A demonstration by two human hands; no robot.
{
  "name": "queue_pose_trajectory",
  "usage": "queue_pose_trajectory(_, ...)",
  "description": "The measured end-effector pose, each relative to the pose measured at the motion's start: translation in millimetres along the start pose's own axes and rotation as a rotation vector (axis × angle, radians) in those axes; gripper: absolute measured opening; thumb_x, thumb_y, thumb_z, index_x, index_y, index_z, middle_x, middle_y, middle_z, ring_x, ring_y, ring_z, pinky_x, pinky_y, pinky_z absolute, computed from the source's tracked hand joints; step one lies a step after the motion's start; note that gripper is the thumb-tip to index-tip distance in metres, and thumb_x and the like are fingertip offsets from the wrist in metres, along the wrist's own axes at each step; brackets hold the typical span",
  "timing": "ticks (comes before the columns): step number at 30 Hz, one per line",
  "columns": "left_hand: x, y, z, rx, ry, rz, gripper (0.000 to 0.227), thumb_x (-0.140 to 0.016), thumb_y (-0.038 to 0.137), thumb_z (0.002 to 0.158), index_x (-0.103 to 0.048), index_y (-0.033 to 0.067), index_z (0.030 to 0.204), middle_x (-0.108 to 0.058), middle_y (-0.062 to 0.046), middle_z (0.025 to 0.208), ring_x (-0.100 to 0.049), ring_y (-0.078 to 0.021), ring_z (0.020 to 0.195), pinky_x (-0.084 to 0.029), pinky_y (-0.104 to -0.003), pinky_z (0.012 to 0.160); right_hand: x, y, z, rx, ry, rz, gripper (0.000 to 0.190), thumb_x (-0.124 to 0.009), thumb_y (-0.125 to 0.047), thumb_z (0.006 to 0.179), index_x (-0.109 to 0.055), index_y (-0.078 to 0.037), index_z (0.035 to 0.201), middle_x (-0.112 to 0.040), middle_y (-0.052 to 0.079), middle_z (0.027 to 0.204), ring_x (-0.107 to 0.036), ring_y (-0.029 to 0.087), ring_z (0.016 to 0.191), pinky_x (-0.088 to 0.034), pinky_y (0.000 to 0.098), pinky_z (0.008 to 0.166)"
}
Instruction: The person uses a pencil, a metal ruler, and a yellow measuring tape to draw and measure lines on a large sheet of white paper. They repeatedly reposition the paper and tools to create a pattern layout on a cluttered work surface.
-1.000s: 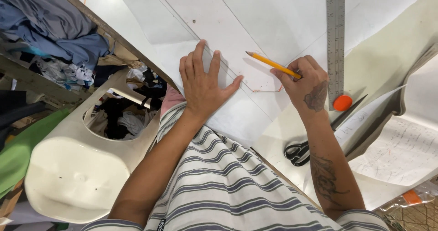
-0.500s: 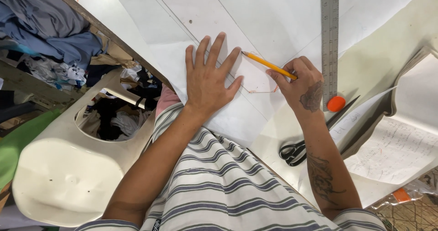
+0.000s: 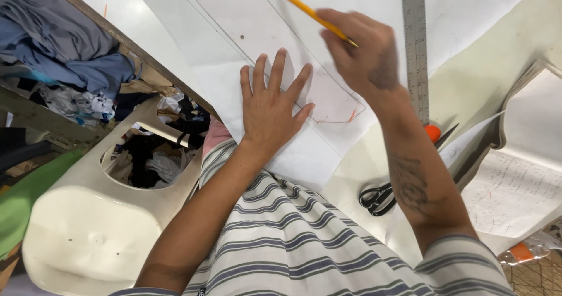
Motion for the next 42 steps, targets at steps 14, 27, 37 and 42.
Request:
queue_pose_trajectory(14, -3, 0, 1, 0.022, -0.033, -0.064, 0.081, -0.093, 0.063, 0.082, -0.064, 0.0355, 0.152, -0.048, -0.013, 0.165, -0.048, -0.0452, 0.145, -0.041, -0.068, 0.115, -30, 13, 61, 0.224, -0.156, -0.260, 0.020, -0.065, 0.011, 0.103, -0.065, -0.008, 0.096, -0.043, -0.001, 0.069, -0.037, 0.015, 0.061, -0.028, 0.0333, 0.057)
queue_pose_trajectory(27, -7, -1, 1, -0.014, -0.085, -0.042, 0.078, -0.088, 0.066, 0.090, -0.062, 0.0336, 0.157, -0.042, -0.015, 0.165, -0.043, -0.0452, 0.146, -0.040, -0.067, 0.116, 104, -35, -111, -0.080, -0.477, -0.427, 0.031, -0.079, -0.002, 0.102, -0.087, -0.019, 0.127, -0.068, -0.005, 0.078, -0.060, 0.017, 0.059, -0.049, 0.0339, 0.054)
queue_pose_trajectory(37, -7, -2, 3, -0.037, -0.062, -0.039, 0.082, -0.092, 0.066, 0.090, -0.061, 0.0339, 0.158, -0.043, -0.015, 0.165, -0.044, -0.0457, 0.145, -0.040, -0.067, 0.117, 140, -80, -117, -0.255, -0.868, -0.816, 0.013, -0.069, -0.018, 0.111, -0.080, -0.020, 0.104, -0.079, -0.011, 0.085, -0.074, 0.019, 0.054, -0.050, 0.0331, 0.034)
queue_pose_trajectory(42, -6, 3, 4, -0.055, -0.108, -0.010, 0.084, -0.092, 0.065, 0.091, -0.059, 0.0298, 0.160, -0.043, -0.020, 0.163, -0.045, -0.0471, 0.144, -0.035, -0.072, 0.117, 193, -115, -123, -0.674, -0.493, -0.441, 0.031, -0.078, -0.004, 0.104, -0.085, -0.015, 0.132, -0.075, -0.005, 0.084, -0.061, 0.009, 0.064, -0.054, 0.0273, 0.065)
Point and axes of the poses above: each hand's wrist, its own z-axis towards the middle knuckle, its own x-axis out of the back of the hand, y = z × x, the point moved 5 cm from there along z, towards the middle knuckle
